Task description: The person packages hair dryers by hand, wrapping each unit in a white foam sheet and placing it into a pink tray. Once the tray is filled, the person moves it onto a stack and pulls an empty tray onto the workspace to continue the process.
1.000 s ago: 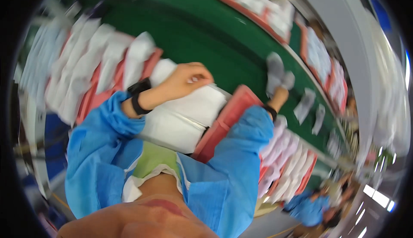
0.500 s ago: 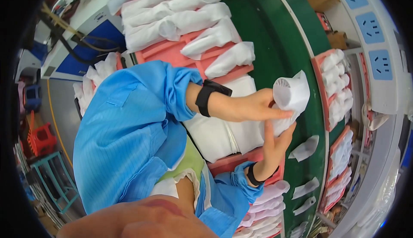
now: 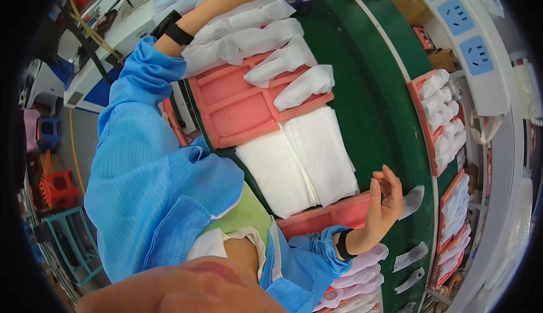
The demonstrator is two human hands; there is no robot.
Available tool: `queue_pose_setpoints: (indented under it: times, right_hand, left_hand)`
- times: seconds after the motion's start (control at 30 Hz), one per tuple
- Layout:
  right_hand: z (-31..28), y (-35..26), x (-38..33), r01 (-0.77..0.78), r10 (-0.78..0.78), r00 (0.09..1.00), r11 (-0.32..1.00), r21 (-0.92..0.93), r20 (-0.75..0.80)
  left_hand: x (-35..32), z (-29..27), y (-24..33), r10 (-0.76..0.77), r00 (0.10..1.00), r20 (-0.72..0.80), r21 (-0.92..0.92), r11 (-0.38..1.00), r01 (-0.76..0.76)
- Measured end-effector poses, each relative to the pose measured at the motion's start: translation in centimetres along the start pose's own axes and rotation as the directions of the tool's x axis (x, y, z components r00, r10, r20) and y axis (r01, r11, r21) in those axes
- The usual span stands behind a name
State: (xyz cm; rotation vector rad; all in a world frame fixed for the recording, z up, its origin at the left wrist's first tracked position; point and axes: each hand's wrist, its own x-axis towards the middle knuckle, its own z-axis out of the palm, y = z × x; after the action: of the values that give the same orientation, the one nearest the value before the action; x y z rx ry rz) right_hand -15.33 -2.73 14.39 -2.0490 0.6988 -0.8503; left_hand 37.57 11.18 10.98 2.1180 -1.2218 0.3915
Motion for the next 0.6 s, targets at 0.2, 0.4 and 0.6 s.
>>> queue_pose_setpoints:
  times: [0.2, 0.4, 0.6]
  right_hand:
    - [0.1, 0.6, 0.4, -0.011, 0.010, 0.999, 1.000, -0.023, -0.037]
    - [-0.4, 0.8, 0.4, -0.059, 0.058, 0.995, 0.998, -0.004, -0.082]
    - [-0.7, 0.6, 0.0, -0.047, 0.044, 0.998, 0.997, -0.056, -0.046]
  left_hand:
    - [0.1, 5.6, -6.6, -0.061, 0.986, 0.154, 0.214, 0.976, 0.027]
    - [3.1, 7.4, 3.1, 0.144, 0.987, -0.078, 0.214, 0.969, -0.124]
    - [9.0, 14.9, 5.5, 0.057, 0.984, 0.167, 0.434, 0.892, -0.126]
